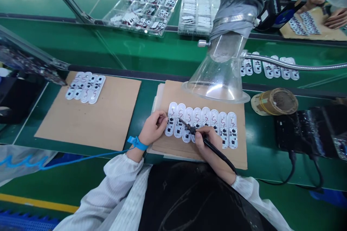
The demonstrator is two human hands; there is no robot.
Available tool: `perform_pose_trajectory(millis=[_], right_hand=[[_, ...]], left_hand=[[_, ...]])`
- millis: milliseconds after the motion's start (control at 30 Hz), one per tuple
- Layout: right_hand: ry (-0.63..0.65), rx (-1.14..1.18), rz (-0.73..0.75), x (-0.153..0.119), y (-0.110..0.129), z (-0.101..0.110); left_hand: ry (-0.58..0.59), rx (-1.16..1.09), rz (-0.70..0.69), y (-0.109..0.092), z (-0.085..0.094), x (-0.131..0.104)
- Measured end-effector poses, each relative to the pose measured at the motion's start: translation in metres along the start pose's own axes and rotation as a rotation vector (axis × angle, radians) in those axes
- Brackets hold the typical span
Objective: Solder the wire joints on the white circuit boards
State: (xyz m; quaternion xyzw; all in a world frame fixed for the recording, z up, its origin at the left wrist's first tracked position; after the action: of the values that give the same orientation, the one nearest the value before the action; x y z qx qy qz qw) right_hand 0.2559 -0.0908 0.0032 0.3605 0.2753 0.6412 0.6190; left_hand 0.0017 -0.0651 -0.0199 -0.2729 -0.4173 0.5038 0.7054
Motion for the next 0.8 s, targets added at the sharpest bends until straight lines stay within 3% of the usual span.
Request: perform_pose_trajectory(millis=[233, 467, 800], right_hand=[[0.004, 0.015, -0.005, 0.0, -0.001, 0.0], [-0.029, 0.091, -0.047, -0.001, 0.003, 0.005], [0.054, 0.07, -0.043, 0.005, 0.008, -0.008]], left_hand=[[0.021, -0.017, -0.038, 0.0, -0.001, 0.0], [-0.186, -0.001, -0.042, 0.004, 0.006, -0.003], [-0.103, -0.023, 0.016, 0.005, 0.004, -0.002]])
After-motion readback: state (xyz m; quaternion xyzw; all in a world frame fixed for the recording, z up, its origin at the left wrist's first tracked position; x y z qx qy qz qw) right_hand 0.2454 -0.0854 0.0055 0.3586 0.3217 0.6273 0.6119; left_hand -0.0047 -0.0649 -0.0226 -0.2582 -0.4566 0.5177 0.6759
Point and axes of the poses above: each hand's wrist, its own x-axis towards the middle knuckle, its own z-axis out of the back of the hand, y = z × x, the point moved 2 cm from there along x, towards the middle knuckle, and after that the axes turned 11 degrees about -z, right-handed, at the moved point
